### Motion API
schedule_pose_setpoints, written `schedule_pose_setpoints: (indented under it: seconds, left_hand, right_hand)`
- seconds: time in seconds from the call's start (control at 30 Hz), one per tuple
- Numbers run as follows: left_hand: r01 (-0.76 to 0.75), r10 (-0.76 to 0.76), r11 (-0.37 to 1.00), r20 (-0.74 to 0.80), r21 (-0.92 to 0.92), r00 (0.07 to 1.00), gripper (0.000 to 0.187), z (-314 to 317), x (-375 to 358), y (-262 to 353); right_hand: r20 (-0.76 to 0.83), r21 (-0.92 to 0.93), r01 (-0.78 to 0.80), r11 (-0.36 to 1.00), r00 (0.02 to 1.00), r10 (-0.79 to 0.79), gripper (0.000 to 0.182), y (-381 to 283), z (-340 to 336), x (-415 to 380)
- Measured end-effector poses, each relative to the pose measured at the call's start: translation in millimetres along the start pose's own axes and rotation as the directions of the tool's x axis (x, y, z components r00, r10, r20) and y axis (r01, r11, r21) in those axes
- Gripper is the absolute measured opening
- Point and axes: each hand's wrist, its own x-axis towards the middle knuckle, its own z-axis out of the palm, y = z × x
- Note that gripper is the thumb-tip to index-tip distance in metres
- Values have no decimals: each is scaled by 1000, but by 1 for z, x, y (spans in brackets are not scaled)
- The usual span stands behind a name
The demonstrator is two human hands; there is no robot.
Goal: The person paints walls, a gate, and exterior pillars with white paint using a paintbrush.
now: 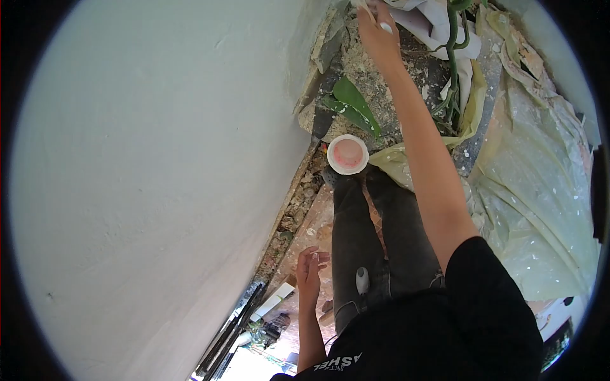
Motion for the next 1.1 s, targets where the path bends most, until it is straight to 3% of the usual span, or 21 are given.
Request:
schedule_pose_setpoints:
  seconds: [0.03, 0.07, 0.13, 0.3, 0.37, 0.43, 0.47, 0.53, 0.6, 0.67, 0.7, 0.77, 0.8, 0.83, 0.9, 0.97, 1.0, 1.1]
  left_hand:
    - [-2, 2, 1000, -1, -11, 1000, 20, 1, -1, 0]
    - [-3, 3, 1000, -2, -12, 1000, 20, 1, -1, 1]
    - [-13, 13, 1000, 9, -14, 1000, 20, 5, -1, 3]
    - [-12, 13, 1000, 22, -19, 1000, 20, 15, 4, 13]
    - [-16, 16, 1000, 31, -13, 999, 20, 15, 7, 16]
    - [-37, 37, 999, 7, 15, 999, 20, 11, 8, 17]
    - [-44, 44, 999, 3, 23, 999, 20, 9, 8, 19]
    - [-42, 42, 998, -5, 42, 999, 20, 7, 9, 22]
    - [-32, 33, 999, -13, 33, 999, 20, 5, 10, 22]
    - [-18, 18, 1000, -18, 21, 1000, 20, 7, 11, 23]
    - [-20, 21, 999, -7, 43, 1000, 20, 9, 12, 24]
    - [-24, 24, 997, 5, 69, 1000, 21, 15, 14, 28]
    - [-25, 23, 997, 25, 67, 999, 20, 19, 14, 32]
    - [-24, 21, 997, 45, 68, 999, 20, 21, 13, 34]
    - [-29, 25, 997, 52, 74, 998, 20, 24, 14, 34]
    - [-36, 31, 997, 67, 71, 997, 20, 29, 17, 36]
    - [-31, 27, 997, 66, 67, 997, 20, 30, 19, 39]
    - [-34, 26, 995, 86, 89, 996, 19, 31, 24, 45]
  right_hand:
    - [81, 102, -105, 989, 992, 97, 63, -9, 3, 5]
    - [82, 102, -103, 989, 992, 95, 63, 1, 14, 7]
    - [-79, -12, 211, 977, 974, -211, 21, 36, 41, 5]
    - [309, -140, 193, 971, 940, -142, 22, 52, 29, -106]
    - [375, -192, 213, 958, 918, -129, 22, 52, 17, -113]
    - [557, -240, 275, 931, 824, -100, 22, 53, 6, -105]
    - [471, -227, 383, 895, 848, -243, 23, 59, 8, -91]
    - [368, -94, 281, 955, 901, -228, 24, 55, 2, -44]
    - [389, -205, 36, 978, 920, 47, 24, 32, -12, 8]
    - [207, -180, 45, 983, 978, -6, 24, 30, -12, 39]
    - [206, -182, 45, 982, 979, -7, 24, 31, -8, 50]
    - [-215, -80, -122, 989, 971, 103, 31, 35, 4, 64]
    - [-234, -112, -5, 994, 972, -21, 34, 39, 6, 67]
    - [-237, -108, -10, 994, 971, -16, 34, 45, 12, 63]
    - [-12, 59, 31, 998, 999, -31, 32, 52, 29, 46]
    - [4, 56, 114, 992, 993, -114, 22, 37, 30, -14]
    - [148, 20, 114, 993, 982, -115, 21, 40, 24, -38]
    - [575, -104, 41, 994, 818, 26, 22, 38, -2, -78]
